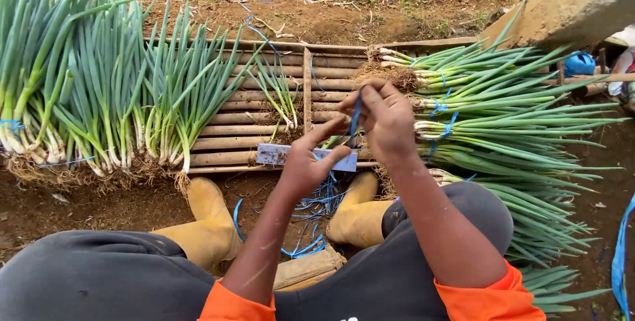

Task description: Bundling harvested green onions and tying them with plastic string on a bamboo platform.

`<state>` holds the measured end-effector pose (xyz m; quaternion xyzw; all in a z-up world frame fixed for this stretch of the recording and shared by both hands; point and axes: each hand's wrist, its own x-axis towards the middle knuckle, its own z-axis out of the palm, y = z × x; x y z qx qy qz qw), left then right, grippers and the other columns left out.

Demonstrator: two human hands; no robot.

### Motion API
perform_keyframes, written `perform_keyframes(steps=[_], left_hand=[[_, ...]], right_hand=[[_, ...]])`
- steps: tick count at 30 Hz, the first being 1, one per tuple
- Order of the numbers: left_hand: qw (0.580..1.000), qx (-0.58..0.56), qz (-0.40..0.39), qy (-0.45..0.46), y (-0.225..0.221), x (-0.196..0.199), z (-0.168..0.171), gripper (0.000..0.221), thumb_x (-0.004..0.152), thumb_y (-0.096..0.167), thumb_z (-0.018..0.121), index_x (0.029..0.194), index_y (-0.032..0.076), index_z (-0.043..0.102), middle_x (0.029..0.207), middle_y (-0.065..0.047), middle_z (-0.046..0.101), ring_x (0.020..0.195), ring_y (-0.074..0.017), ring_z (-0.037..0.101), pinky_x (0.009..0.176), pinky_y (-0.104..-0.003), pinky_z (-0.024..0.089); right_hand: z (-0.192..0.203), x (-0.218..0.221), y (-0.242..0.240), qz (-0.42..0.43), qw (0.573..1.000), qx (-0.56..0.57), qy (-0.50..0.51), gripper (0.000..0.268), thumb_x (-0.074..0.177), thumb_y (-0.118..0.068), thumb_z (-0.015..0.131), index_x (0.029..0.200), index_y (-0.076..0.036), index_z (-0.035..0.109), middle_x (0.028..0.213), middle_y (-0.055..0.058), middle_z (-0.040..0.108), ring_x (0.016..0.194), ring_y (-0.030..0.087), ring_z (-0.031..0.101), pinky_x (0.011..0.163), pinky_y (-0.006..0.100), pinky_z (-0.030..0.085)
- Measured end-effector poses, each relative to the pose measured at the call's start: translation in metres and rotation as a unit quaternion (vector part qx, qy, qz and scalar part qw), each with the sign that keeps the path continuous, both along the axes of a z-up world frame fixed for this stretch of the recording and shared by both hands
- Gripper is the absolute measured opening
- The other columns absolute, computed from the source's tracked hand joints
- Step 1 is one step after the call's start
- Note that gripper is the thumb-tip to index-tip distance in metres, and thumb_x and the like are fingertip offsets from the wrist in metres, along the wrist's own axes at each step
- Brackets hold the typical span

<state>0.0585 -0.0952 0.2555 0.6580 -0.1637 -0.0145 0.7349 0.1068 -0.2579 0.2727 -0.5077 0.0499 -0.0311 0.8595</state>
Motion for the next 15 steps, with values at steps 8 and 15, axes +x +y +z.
perform_keyframes(steps=[8,15], left_hand=[[0.981,-0.073,0.046,0.175,0.009,0.000,-0.020,0.011,0.095,0.007,0.070,0.103,0.003,0.077,0.084,-0.014,0.078,0.063,-0.0152,0.072,0.063,-0.027,0.060],[0.960,-0.093,0.094,0.248,0.029,0.008,-0.039,0.017,0.096,0.012,0.070,0.102,-0.001,0.078,0.076,-0.015,0.074,0.068,-0.0135,0.067,0.059,-0.031,0.061]], right_hand=[[-0.008,-0.017,0.036,0.061,0.993,-0.088,0.037,0.025,0.102,-0.012,0.062,0.125,-0.004,0.058,0.103,0.022,0.075,0.091,0.024,0.076,0.063,0.030,0.062],[-0.040,-0.021,0.047,0.177,0.961,-0.208,0.046,0.020,0.099,-0.005,0.066,0.117,0.003,0.072,0.098,0.023,0.076,0.091,0.026,0.073,0.061,0.032,0.056]])
